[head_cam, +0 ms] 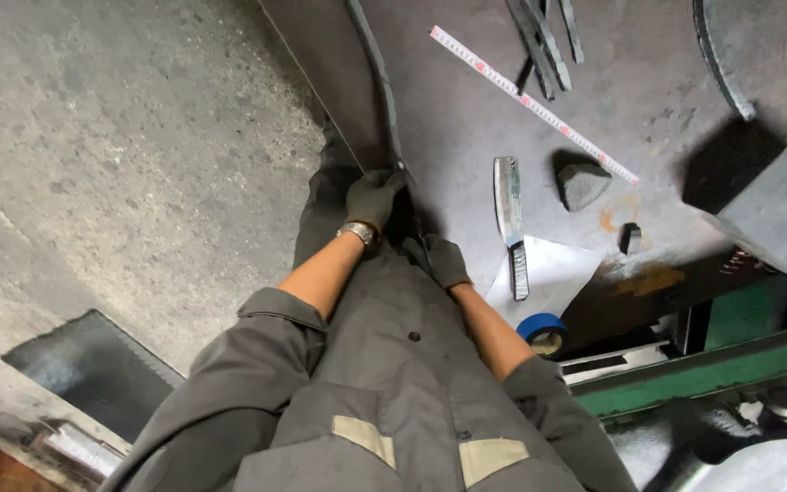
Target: The person sorts through rubber strips on a table before picking one up and trimming its edges with shears.
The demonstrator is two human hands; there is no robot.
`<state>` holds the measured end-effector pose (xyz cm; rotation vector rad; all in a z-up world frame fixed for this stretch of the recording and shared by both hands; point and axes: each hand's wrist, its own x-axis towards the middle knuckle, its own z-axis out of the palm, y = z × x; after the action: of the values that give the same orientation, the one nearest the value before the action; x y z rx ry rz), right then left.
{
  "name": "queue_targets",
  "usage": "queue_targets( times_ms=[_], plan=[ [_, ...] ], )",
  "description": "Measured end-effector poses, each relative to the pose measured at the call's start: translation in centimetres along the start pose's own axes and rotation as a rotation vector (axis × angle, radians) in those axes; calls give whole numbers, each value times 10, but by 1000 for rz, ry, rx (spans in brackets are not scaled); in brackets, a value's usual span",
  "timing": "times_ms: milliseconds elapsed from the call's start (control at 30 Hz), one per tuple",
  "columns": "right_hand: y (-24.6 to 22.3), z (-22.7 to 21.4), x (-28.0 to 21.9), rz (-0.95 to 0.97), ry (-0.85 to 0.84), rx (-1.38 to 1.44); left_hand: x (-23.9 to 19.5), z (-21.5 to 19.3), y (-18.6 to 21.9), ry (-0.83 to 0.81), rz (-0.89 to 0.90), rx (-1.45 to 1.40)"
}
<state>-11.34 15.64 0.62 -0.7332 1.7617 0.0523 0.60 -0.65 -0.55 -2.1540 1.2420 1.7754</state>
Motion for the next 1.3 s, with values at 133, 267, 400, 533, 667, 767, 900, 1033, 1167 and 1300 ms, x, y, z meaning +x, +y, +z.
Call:
queue_targets(
  times_ms=[133,267,400,533,667,767,900,1033,1167,1300],
  plan=[
    [-11,-26,-19,13,-123,-22,-8,-11,4,-92,118,-91],
    [-10,-25,-22,-40,-120,-89,-19,-13,16,-39,173,29],
    [-11,-22,-26,-129,-112,-264,-26,-12,24,46,109,243],
    [-38,-38,-44,178,-73,-166,-22,-10,18,74,114,242],
    [-17,-28,-40,108,-79,-209,-21,-9,13,90,193,241],
    [-29,-34,-43,81,-74,-187,-13,-8,12,89,187,234],
    [-51,-43,-58,157,-72,-172,-9,-8,4,53,200,214],
    [-36,-29,-34,67,-42,-216,-11,-10,2,12,206,215],
    [-50,-32,-14,69,-30,-146,-15,-15,9,5,182,216],
    [-65,-38,-1,-5,-3,-107,-25,-25,22,-48,98,234]
  ],
)
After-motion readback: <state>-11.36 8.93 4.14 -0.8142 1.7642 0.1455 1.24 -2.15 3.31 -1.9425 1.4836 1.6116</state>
